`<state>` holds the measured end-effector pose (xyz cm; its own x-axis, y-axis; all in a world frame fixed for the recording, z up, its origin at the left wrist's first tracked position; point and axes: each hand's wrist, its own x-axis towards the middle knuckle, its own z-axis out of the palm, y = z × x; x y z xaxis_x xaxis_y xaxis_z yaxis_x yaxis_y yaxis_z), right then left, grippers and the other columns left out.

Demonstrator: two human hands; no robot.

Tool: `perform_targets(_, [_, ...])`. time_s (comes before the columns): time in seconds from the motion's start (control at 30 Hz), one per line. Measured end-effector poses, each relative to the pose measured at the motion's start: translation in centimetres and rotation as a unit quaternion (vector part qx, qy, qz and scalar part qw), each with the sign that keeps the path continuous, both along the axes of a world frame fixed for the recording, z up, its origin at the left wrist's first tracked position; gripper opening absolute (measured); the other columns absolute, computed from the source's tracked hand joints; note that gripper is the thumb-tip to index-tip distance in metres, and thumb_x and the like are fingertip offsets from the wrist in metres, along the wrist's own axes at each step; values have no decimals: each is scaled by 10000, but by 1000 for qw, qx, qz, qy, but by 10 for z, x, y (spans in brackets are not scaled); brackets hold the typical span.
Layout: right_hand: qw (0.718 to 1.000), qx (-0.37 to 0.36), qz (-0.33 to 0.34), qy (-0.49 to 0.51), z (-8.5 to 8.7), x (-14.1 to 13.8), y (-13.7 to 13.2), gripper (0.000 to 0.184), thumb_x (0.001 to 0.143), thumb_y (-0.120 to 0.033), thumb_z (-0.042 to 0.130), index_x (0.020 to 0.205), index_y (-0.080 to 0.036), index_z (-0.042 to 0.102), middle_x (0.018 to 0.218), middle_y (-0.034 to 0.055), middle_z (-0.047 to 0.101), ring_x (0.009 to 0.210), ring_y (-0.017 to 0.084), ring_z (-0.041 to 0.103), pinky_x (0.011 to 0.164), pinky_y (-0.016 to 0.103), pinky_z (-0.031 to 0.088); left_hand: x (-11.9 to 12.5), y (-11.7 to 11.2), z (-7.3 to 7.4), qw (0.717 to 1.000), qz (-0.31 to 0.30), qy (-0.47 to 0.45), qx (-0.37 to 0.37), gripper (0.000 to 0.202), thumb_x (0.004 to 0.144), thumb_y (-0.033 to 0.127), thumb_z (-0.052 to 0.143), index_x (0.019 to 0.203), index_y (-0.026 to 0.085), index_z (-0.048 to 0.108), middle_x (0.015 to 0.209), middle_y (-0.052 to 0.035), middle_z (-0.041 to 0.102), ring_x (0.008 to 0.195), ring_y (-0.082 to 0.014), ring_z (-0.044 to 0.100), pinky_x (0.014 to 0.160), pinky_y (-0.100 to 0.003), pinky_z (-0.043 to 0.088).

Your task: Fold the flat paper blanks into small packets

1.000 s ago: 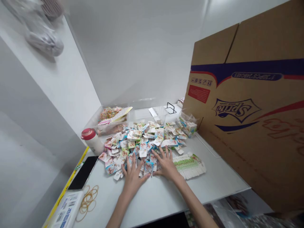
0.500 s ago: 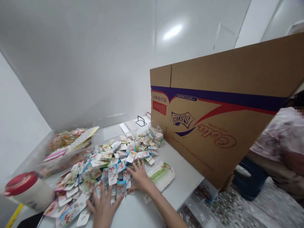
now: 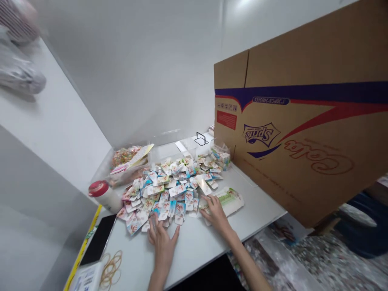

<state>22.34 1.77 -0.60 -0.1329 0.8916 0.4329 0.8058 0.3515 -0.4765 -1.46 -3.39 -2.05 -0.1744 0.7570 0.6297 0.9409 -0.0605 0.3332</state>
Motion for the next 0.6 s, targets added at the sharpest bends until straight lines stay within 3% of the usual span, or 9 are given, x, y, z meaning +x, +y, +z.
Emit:
perform_targets(0.13, [996,21,-63,53,0,-2,-2,447,879,-280,545,1287,-129,444,1241,152,499,1205,266,437,1072,450,341,0,-4,1,999,-33,-37,14,528,899,411,519,1296,126,322,1479,-229,317,1409,-339,228,1083,-544,257])
perform_targets(0.3, [990,7,-126,70,14,-7,28,633,879,-214,498,1451,-99,253,1414,173,349,1317,249,320,1088,377,310,0,26,10,997,-55,-35,44,475,928,376,501,1320,154,348,1404,-189,442,1348,-306,347,1070,-520,271])
perform_targets(0.37, [992,-24,-117,47,17,-8,43,567,835,-147,515,1392,-140,406,1374,144,421,1276,269,366,1076,396,304,1,41,14,997,-65,-27,45,410,927,379,503,1272,167,437,1313,-159,533,1269,-320,427,1037,-540,285])
perform_targets(0.43, [993,-55,-98,23,17,-9,53,452,776,-82,526,1214,-175,588,1255,107,539,1199,285,423,1049,408,309,2,55,19,996,-77,-23,50,327,920,373,515,1180,176,532,1173,-127,618,1156,-327,497,992,-558,304])
perform_targets(0.5, [993,-78,-90,6,18,-9,58,400,739,-48,519,1091,-180,654,1152,90,605,1168,296,429,1020,405,319,2,65,27,993,-101,-23,57,267,927,345,501,1124,179,571,1073,-102,648,1056,-292,545,955,-515,356])
perform_targets(0.6, [990,-102,-94,0,22,-7,56,403,726,-54,521,1080,-183,665,1101,91,631,1082,295,465,948,398,358,-3,76,43,987,-138,-37,76,261,945,310,470,1149,168,551,1044,-97,623,1002,-227,571,885,-393,444])
